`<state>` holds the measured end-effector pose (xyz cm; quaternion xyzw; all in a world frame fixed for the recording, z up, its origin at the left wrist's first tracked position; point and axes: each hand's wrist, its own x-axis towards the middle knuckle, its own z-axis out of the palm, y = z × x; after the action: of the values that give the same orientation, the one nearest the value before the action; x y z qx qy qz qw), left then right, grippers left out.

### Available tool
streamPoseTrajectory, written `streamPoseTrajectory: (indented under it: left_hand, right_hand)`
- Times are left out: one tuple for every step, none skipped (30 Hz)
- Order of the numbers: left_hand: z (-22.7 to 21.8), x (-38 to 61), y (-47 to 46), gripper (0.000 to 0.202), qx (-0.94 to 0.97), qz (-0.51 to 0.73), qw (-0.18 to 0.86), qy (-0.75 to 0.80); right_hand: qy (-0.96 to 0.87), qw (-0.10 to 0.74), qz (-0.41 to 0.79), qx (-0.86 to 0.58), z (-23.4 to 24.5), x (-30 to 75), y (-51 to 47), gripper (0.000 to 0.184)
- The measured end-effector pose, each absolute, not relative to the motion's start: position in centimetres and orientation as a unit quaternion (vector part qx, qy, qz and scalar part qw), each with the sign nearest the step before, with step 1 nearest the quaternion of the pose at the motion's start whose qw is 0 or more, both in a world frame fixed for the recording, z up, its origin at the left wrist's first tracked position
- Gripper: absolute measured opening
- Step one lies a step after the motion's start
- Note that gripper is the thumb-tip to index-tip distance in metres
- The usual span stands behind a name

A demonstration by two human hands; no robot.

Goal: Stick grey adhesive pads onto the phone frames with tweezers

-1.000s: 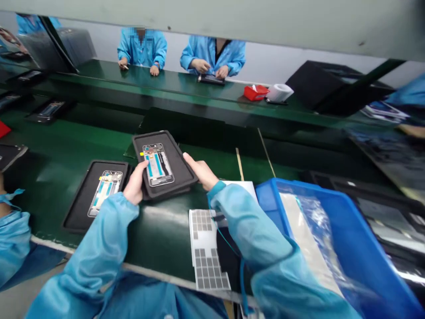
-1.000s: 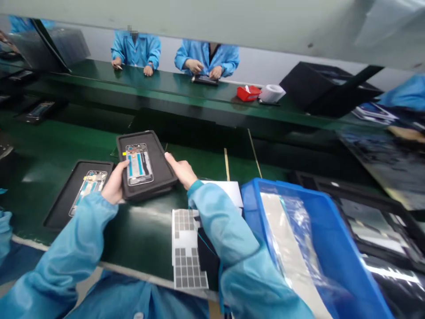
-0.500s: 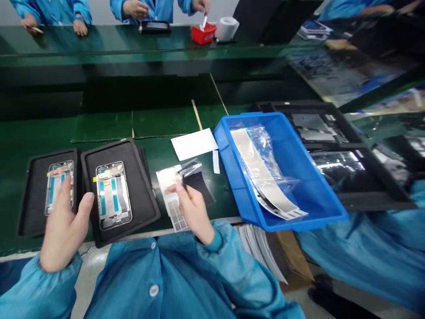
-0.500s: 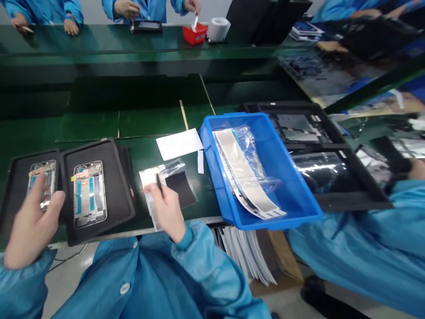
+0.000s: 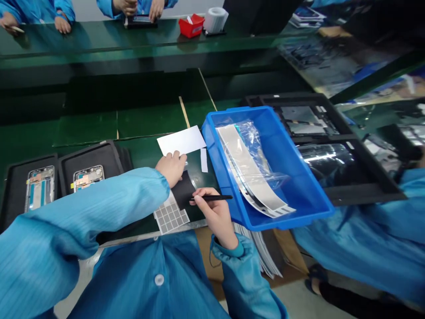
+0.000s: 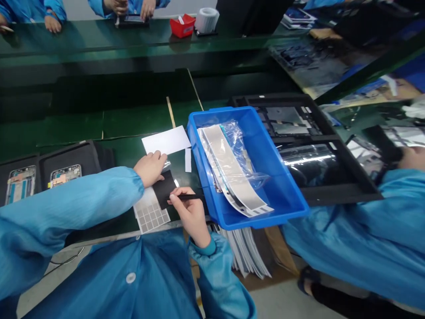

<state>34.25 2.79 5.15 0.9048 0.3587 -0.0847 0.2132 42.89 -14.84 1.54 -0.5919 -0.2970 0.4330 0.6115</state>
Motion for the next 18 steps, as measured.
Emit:
streamPoseTrajectory:
  left_hand:
    - [5.0,34.2,2.7,0.05,0.905,-0.087,0.214,0.357]
    - [4.9,34.1,2.7,0.044,0.905,-0.088,0.217,0.355]
    - [5.1,33.9,2.8,0.037,0.905,-0.088,0.221,0.353]
    - [5.3,33.7,2.9,0.032,0.905,-0.086,0.225,0.35]
    - [5.6,33.5,3.0,0.027,0.905,-0.08,0.229,0.348]
    - [6.0,33.2,3.2,0.024,0.906,-0.074,0.234,0.345]
    - [6.3,33.0,3.3,0.023,0.907,-0.066,0.24,0.341]
    - [6.6,32.8,3.4,0.024,0.907,-0.059,0.247,0.336]
    - [6.9,32.5,3.5,0.027,0.907,-0.052,0.255,0.332]
    - [7.2,32.2,3.6,0.03,0.906,-0.046,0.263,0.329]
    - [7.4,32.0,3.6,0.032,0.905,-0.041,0.269,0.328]
    - [7.6,31.8,3.5,0.033,0.903,-0.039,0.274,0.327]
    - [7.9,31.6,3.5,0.031,0.902,-0.037,0.279,0.327]
    - [8.0,31.4,3.3,0.028,0.901,-0.034,0.285,0.324]
    - [8.2,31.3,3.2,0.024,0.9,-0.03,0.293,0.321]
    - [8.4,31.2,3.1,0.022,0.899,-0.023,0.302,0.316]
    - [8.5,31.2,2.9,0.021,0.898,-0.015,0.311,0.311]
    - [8.6,31.2,2.8,0.021,0.897,-0.01,0.317,0.307]
  right_hand:
    - [-0.3,0.616,0.44,-0.58,1.4,43.1,-14.9,0.022]
    - [-0.306,0.619,0.442,-0.573,1.3,43.3,-14.9,0.019]
    - [-0.314,0.622,0.438,-0.569,1.1,43.5,-14.9,0.017]
    - [-0.324,0.626,0.425,-0.568,1.0,43.8,-14.9,0.014]
    - [-0.338,0.63,0.405,-0.57,1.0,44.0,-14.9,0.011]
    - [-0.352,0.636,0.38,-0.572,1.0,44.2,-14.8,0.008]
    - [-0.363,0.644,0.352,-0.574,1.1,44.5,-14.7,0.006]
    - [-0.37,0.655,0.325,-0.574,1.3,44.6,-14.5,0.006]
    - [-0.372,0.667,0.298,-0.572,1.6,44.8,-14.3,0.006]
    - [-0.371,0.681,0.273,-0.57,1.9,44.9,-14.1,0.007]
    - [-0.368,0.692,0.248,-0.569,2.3,45.0,-13.8,0.008]
    - [-0.368,0.699,0.224,-0.571,2.6,45.1,-13.5,0.009]
    - [-0.372,0.7,0.201,-0.575,2.9,45.1,-13.2,0.01]
    - [-0.38,0.696,0.182,-0.581,3.1,45.1,-12.9,0.011]
    - [-0.389,0.689,0.169,-0.588,3.3,45.2,-12.7,0.011]
    - [-0.399,0.68,0.163,-0.593,3.3,45.2,-12.4,0.012]
    - [-0.407,0.673,0.162,-0.596,3.3,45.2,-12.2,0.013]
    - [-0.415,0.667,0.163,-0.597,3.3,45.2,-12.0,0.014]
